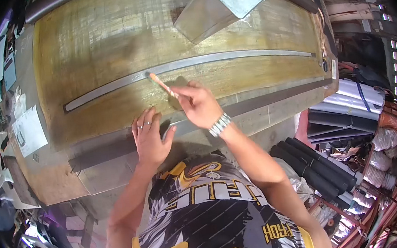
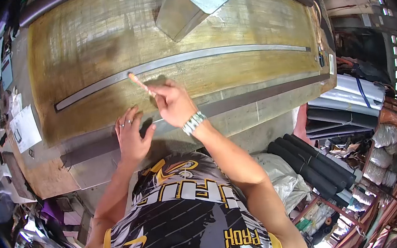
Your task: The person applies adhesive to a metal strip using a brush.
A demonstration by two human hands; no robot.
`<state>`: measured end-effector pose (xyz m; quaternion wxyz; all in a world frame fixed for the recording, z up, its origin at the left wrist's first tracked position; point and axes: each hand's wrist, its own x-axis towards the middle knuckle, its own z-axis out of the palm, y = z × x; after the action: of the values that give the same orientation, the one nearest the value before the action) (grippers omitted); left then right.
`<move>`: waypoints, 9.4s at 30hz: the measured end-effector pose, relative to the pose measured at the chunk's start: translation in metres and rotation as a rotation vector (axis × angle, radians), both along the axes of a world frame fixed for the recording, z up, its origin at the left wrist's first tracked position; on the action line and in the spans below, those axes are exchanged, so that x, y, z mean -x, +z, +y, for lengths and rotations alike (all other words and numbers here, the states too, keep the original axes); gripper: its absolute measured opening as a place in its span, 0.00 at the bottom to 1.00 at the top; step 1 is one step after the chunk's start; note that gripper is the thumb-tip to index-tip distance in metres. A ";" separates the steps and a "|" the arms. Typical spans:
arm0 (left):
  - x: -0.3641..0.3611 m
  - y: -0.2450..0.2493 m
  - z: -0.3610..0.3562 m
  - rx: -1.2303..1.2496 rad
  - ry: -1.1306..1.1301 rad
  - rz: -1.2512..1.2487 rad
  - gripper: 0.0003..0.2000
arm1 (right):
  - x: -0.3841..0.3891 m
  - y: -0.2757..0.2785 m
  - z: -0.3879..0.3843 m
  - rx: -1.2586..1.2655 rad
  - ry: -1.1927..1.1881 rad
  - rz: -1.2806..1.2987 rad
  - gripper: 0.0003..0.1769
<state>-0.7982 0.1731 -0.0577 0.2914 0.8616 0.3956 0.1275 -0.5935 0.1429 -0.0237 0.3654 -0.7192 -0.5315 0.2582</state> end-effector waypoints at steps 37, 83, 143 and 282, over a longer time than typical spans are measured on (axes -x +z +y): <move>-0.263 0.096 0.068 1.428 0.121 -1.194 0.30 | -0.204 0.247 -0.175 0.102 -0.132 -0.784 0.16; -0.292 0.128 0.089 0.497 0.573 -0.886 0.32 | -0.246 0.077 -0.112 -0.051 -0.334 0.258 0.08; -0.288 0.062 0.154 1.820 0.475 -1.020 0.41 | -0.268 0.122 -0.070 -0.222 -0.089 0.754 0.10; -0.067 -0.056 -0.070 -0.376 0.516 0.326 0.37 | -0.237 -0.051 -0.113 0.254 -0.439 -0.108 0.14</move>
<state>-0.7314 0.1030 -0.1139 0.0189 0.7810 0.6108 0.1285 -0.3570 0.0297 -0.0747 0.2906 -0.8703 -0.3446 0.1985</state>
